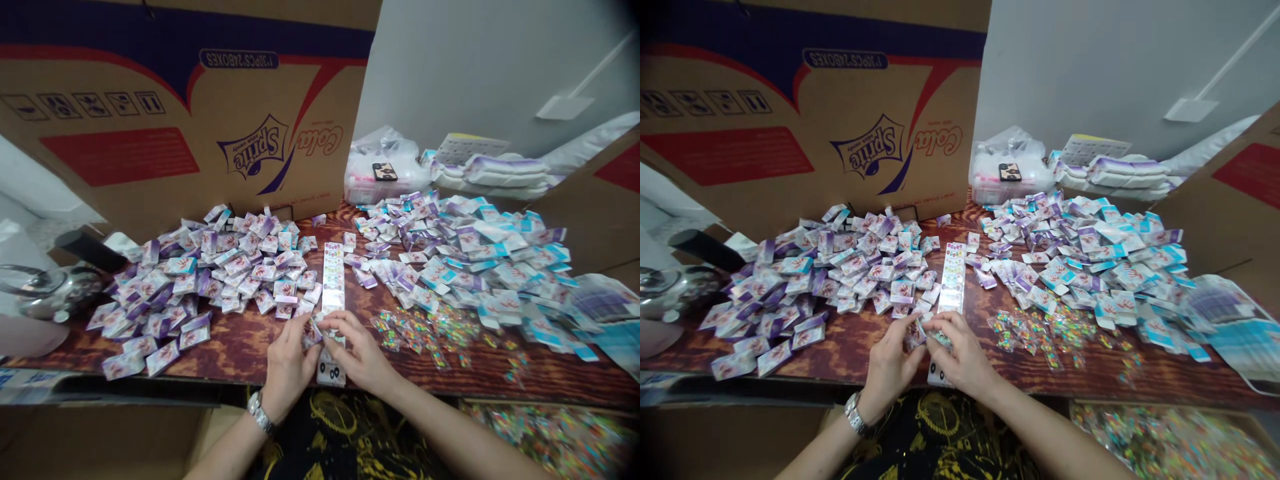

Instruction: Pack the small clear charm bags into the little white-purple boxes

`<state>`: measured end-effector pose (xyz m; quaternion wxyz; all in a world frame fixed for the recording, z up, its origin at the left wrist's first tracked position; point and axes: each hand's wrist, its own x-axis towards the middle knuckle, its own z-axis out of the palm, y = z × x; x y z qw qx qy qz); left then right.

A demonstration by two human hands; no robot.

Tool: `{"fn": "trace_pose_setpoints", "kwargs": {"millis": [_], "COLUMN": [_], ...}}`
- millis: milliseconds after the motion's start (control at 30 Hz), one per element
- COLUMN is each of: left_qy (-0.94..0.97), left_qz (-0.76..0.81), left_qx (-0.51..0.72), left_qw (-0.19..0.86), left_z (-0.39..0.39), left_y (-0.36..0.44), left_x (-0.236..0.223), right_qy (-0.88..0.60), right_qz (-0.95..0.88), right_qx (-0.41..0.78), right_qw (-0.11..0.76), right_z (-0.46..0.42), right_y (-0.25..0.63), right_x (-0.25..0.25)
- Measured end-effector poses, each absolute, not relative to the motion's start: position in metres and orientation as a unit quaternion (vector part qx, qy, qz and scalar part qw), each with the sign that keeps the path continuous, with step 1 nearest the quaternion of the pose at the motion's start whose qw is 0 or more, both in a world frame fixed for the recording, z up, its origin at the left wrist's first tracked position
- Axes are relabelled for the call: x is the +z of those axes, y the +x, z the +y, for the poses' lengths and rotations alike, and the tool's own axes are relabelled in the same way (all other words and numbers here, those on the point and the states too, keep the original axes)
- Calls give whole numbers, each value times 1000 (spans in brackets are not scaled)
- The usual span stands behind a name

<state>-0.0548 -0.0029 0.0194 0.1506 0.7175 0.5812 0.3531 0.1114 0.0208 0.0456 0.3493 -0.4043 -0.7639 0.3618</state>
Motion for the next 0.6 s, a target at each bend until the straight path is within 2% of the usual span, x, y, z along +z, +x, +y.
{"fn": "trace_pose_setpoints", "kwargs": {"millis": [200, 333, 467, 600], "left_qy": [730, 752, 761, 770], "left_qz": [570, 547, 523, 509], "left_qx": [344, 339, 348, 343], "left_qw": [154, 144, 162, 176], "left_z": [-3, -4, -4, -3], "left_y": [-52, -51, -52, -53], "left_x": [25, 27, 28, 26], "right_qy": [-356, -365, -406, -383], "right_qz": [-805, -783, -644, -458], "right_qx": [361, 383, 524, 698], "right_qw": [308, 326, 383, 395], "right_z": [26, 29, 29, 27], "right_y": [121, 121, 115, 109], "right_x": [54, 58, 50, 44]}}
